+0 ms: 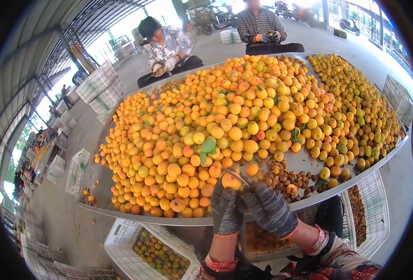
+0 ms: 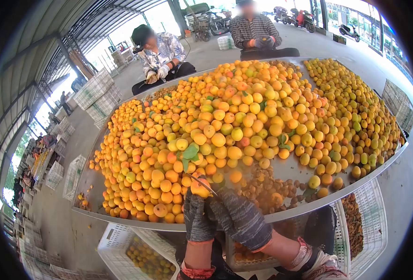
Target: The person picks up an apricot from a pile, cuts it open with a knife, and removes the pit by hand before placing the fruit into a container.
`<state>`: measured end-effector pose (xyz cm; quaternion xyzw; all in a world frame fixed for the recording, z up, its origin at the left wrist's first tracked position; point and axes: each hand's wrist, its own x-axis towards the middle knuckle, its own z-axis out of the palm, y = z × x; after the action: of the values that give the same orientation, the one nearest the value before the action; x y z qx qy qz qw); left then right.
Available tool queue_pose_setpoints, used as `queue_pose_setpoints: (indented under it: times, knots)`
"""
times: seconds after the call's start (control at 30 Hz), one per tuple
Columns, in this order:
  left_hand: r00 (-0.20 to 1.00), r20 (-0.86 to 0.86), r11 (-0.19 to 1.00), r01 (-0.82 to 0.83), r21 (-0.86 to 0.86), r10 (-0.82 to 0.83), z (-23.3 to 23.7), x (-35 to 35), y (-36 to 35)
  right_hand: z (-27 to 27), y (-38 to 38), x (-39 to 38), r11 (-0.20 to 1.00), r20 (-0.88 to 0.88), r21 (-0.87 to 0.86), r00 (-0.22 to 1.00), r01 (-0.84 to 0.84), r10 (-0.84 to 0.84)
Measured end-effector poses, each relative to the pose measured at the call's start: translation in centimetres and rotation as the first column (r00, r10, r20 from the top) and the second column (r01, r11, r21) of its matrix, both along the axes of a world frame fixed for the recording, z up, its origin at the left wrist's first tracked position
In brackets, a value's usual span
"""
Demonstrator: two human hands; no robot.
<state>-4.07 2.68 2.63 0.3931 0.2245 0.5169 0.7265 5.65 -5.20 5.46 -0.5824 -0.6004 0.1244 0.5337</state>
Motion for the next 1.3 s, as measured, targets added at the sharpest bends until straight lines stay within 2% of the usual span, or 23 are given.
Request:
queue_pose_setpoints:
  times: [0.03,0.1,0.13,0.2,0.33,0.43,0.5,0.63,0.7,0.83,0.9,0.93,1.0,1.13,1.2,1.23,1.27,1.3]
  knots:
    - [1.0,0.001,1.0,0.0,-0.001,0.0,0.1,0.1,-0.1,-0.2,0.1,0.0,1.0,0.001,-0.001,1.0,0.0,0.0]
    - [0.982,0.182,0.99,0.077,-0.12,-0.054,0.2,0.4,-0.3,-0.5,0.2,0.1,0.996,0.168,0.074,0.986,-0.039,0.026]
    - [0.982,0.181,0.99,0.078,-0.12,-0.055,0.2,0.4,-0.4,-0.6,0.2,-0.1,0.996,0.166,0.074,0.986,-0.038,0.025]
    - [0.984,0.173,0.989,0.053,-0.136,-0.028,0.0,0.5,-0.4,-0.9,0.2,-0.6,0.997,-0.029,0.073,1.0,0.012,-0.01]
    - [0.991,0.129,0.997,0.033,-0.072,-0.023,0.4,0.4,-0.5,-1.2,0.4,-0.7,0.995,-0.011,0.103,1.0,0.004,-0.003]
    - [0.988,0.144,0.996,0.073,-0.056,-0.064,0.3,0.4,-0.5,-0.6,0.5,-0.8,1.0,-0.084,0.029,0.996,0.009,-0.007]
    - [0.991,0.133,0.996,0.039,-0.08,-0.028,0.0,0.4,-0.5,-0.7,0.5,-0.7,0.995,0.049,0.096,0.998,0.027,-0.032]
    - [0.972,0.232,0.996,0.04,-0.079,-0.02,0.5,0.4,-0.7,-0.5,0.4,-0.7,0.987,0.125,0.149,0.989,0.054,-0.073]
    - [0.987,0.159,0.996,-0.012,0.089,-0.002,0.8,0.6,-0.5,-0.2,0.1,-0.5,0.999,0.007,0.052,1.0,0.013,-0.013]
    - [0.999,0.04,0.99,-0.039,0.132,0.034,0.9,0.2,-0.5,0.1,-0.2,1.2,0.999,0.084,0.019,0.996,-0.031,0.029]
    - [0.979,-0.193,0.996,0.073,0.058,-0.061,0.5,-0.5,-0.1,-0.3,-0.4,2.1,0.996,0.067,-0.023,0.994,-0.085,0.086]
    - [0.979,-0.194,0.996,0.075,0.058,-0.062,0.5,-0.7,0.1,0.0,-0.6,2.8,0.996,0.067,-0.023,0.994,-0.083,0.084]
    - [0.954,-0.273,0.982,0.159,0.106,-0.125,0.6,-0.8,0.3,0.9,-0.8,4.3,0.971,0.248,-0.109,0.94,-0.214,0.235]
    - [0.963,-0.27,0.966,0.094,0.242,-0.026,1.2,0.3,-0.4,1.9,-0.6,4.4,0.979,0.255,-0.101,0.946,-0.179,0.199]
    - [0.999,-0.041,0.994,-0.022,0.109,0.026,0.7,1.3,-1.1,0.8,-0.2,3.9,0.974,0.601,0.177,0.799,-0.142,0.007]
    - [0.999,-0.043,0.994,-0.021,0.11,0.026,0.5,1.4,-1.1,0.1,-0.2,2.9,0.974,0.599,0.179,0.8,-0.141,0.006]
    - [1.0,0.009,1.0,-0.026,-0.01,0.026,0.1,1.4,-1.2,-0.7,-0.4,1.4,0.996,0.333,0.08,0.943,-0.038,0.009]
    - [0.997,0.063,0.991,-0.026,-0.131,0.034,-0.2,1.4,-1.1,-1.3,-0.6,0.7,0.998,0.041,-0.046,0.999,0.03,-0.028]
